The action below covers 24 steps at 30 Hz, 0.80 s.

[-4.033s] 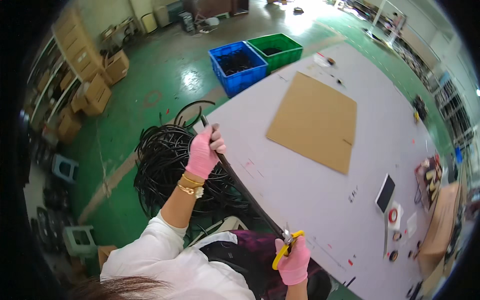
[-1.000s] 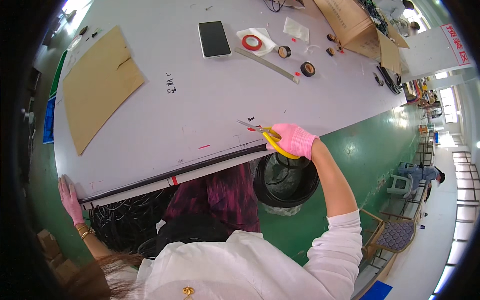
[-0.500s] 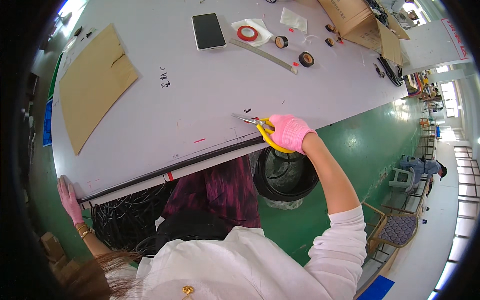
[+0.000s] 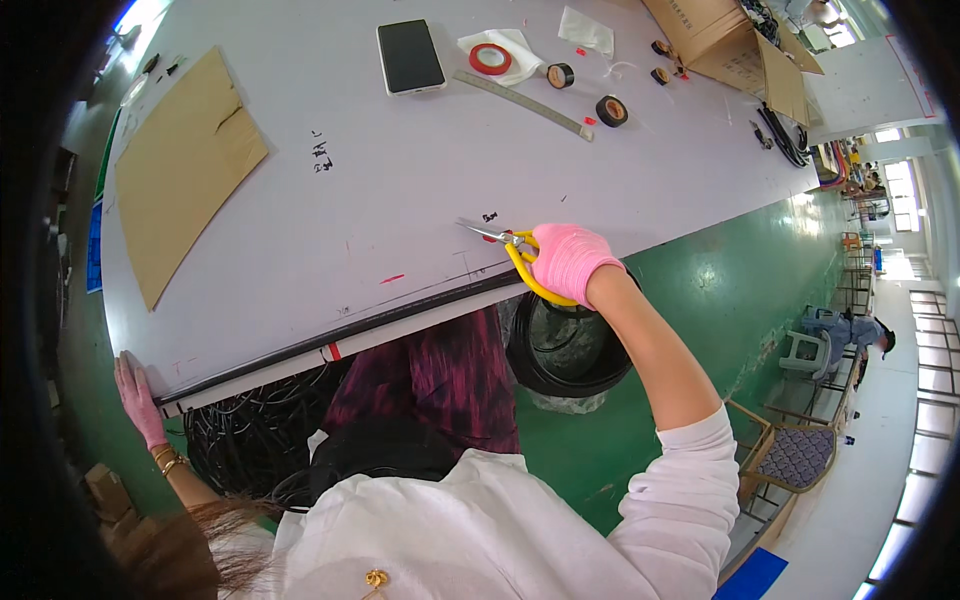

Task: The person is measuring and cutting long black plastic cables or tubes into shorter lengths using scissors at a workbench.

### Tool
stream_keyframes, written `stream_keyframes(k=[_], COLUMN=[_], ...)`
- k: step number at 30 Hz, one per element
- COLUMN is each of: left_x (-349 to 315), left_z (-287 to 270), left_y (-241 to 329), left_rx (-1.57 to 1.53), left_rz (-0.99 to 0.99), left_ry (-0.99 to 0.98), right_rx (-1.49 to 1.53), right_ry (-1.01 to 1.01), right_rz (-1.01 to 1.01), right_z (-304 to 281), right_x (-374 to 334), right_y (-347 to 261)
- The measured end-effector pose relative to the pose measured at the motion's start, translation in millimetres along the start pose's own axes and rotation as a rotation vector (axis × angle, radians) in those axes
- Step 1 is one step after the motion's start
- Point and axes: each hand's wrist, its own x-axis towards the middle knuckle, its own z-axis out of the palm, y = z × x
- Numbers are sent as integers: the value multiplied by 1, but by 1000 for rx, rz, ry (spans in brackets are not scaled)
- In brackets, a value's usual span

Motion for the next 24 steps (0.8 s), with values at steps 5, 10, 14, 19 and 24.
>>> stream_keyframes(k=[5,10,14,19,24], left_x=[7,-30,-65,-69,-74], left_z=[-11,23,30,18,26], left_y=[52,308,504,581,592], left_rx=[276,-122,-540,-436,-365], left_rz=[-213,359,674,505,469], left_ry=[-143,-54,-208,-416,-376], right_rx=[22,-9,7,40,93], right_ry=[-28,-32,-20,-2,7], right_rz=[-46,-51,-125,-151,-182], right_z=[-5,-4,-3,-1,0], right_x=[0,1,5,6,5], right_y=[1,4,10,15,18])
